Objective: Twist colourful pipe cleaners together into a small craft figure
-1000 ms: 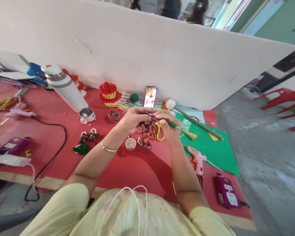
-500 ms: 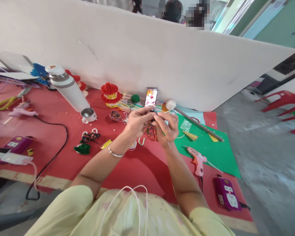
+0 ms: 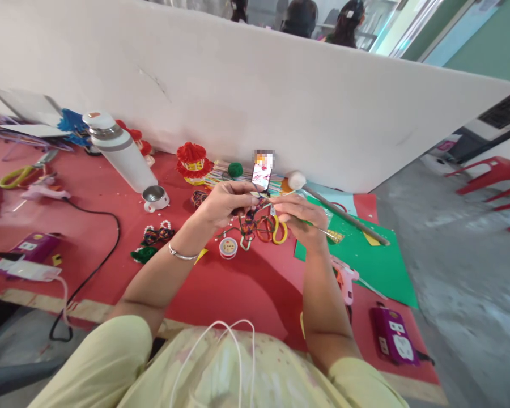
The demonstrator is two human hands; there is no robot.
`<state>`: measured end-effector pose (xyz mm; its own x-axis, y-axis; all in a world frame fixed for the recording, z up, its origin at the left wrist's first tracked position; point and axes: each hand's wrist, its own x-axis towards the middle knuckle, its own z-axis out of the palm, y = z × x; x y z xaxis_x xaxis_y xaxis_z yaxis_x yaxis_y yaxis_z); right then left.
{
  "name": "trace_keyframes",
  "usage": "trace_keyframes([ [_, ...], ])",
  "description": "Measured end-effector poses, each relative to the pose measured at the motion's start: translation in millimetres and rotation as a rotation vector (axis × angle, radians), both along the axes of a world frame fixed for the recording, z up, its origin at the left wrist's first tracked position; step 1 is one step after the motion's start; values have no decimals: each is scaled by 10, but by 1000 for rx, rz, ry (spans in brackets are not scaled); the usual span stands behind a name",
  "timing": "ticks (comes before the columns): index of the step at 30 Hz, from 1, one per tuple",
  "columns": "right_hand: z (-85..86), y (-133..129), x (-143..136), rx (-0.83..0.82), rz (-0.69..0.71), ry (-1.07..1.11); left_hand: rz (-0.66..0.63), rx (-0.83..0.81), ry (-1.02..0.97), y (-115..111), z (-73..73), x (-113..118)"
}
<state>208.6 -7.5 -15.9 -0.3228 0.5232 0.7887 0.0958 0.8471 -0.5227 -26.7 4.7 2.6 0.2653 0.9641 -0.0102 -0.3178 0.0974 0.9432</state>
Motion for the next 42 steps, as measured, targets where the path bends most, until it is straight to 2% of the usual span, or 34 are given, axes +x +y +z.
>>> trace_keyframes([
  [5, 44, -36, 31, -84, 63, 68, -134, 18, 67, 39, 33, -59],
  [8, -51, -14, -30, -216, 106, 182, -186, 29, 53, 19, 60, -23],
  [10, -141, 13, -117, -288, 76, 253, -171, 36, 0, -9, 44, 54],
  [11, -181, 25, -163, -292, 22, 296, -136, 45, -33, -23, 20, 107],
  [13, -234, 40, -237, -184, -133, 282, -10, 108, -62, -53, -56, 229],
  [17, -273, 28, -298, 91, -325, 23, 414, 316, 46, -116, -204, 449],
  [19, -295, 20, -310, 241, -419, 16, 450, 270, -11, -140, -210, 493],
  [20, -302, 19, -310, 301, -446, 40, 404, 191, -82, -144, -192, 491],
  [21, -303, 21, -302, 337, -444, 72, 284, 63, -156, -140, -164, 472],
  [22, -292, 25, -282, 336, -408, 97, 138, -59, -214, -129, -129, 437],
  [24, -232, 35, -205, 249, -269, 108, -37, -183, -269, -90, -59, 335],
  [27, -82, 36, -44, 97, -81, 33, -109, -179, -218, -31, 10, 170],
  [31, 48, 0, 76, -1, -9, 16, -128, -125, -107, 6, 29, 44],
  [38, 79, -49, 105, -94, 28, 58, -300, -72, -4, 102, 23, -83],
  [42, 46, -32, 110, -184, 128, 103, -405, -44, 33, 101, 42, -91],
])
